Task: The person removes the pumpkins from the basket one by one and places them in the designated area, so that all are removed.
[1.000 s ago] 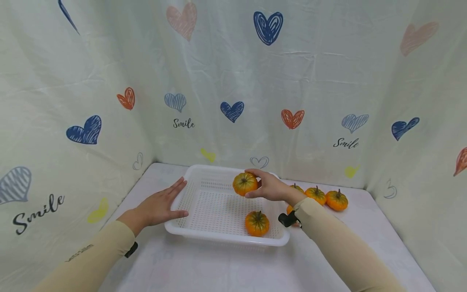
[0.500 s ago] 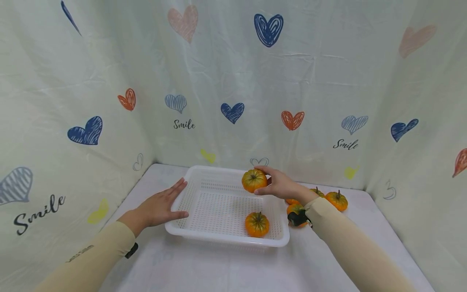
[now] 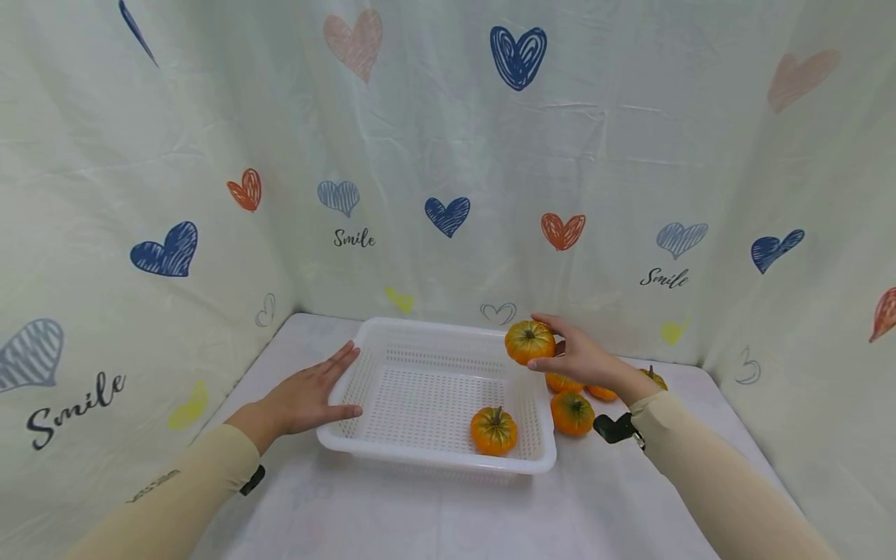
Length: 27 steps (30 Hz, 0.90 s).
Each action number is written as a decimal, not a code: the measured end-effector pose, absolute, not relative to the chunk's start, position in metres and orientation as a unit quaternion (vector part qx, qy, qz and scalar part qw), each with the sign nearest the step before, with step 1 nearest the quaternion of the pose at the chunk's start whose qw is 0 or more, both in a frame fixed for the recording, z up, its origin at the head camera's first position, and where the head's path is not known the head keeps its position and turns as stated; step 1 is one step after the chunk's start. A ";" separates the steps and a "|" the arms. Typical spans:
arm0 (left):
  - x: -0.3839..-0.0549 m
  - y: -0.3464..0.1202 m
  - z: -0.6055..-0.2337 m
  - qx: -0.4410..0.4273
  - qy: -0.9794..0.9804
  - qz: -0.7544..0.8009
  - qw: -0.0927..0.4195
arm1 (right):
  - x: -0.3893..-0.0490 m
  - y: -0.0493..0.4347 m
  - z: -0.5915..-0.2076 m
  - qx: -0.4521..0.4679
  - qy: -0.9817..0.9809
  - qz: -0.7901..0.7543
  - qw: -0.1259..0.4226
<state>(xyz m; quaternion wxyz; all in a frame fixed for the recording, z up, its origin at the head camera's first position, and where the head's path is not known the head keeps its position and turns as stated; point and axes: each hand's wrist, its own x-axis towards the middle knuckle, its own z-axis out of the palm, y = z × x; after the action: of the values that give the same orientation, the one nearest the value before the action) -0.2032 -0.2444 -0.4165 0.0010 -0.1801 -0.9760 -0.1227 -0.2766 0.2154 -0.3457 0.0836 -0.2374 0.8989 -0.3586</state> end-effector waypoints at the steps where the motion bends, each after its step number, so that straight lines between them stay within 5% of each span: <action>1: -0.203 -0.244 -0.417 -0.178 -0.977 -0.122 -0.002 | -0.275 0.219 -0.346 -0.239 0.898 -0.360 0.081; 27: -0.205 -0.246 -0.418 -0.175 -0.977 -0.124 -0.005 | -0.249 0.290 -0.369 -0.177 0.891 -0.409 0.092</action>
<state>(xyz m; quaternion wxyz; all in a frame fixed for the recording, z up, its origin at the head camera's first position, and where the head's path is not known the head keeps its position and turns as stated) -0.2053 -0.2456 -0.4182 -0.0046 -0.1745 -0.9768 -0.1239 -0.2490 0.2902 -0.3686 0.0918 -0.1767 0.8906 -0.4089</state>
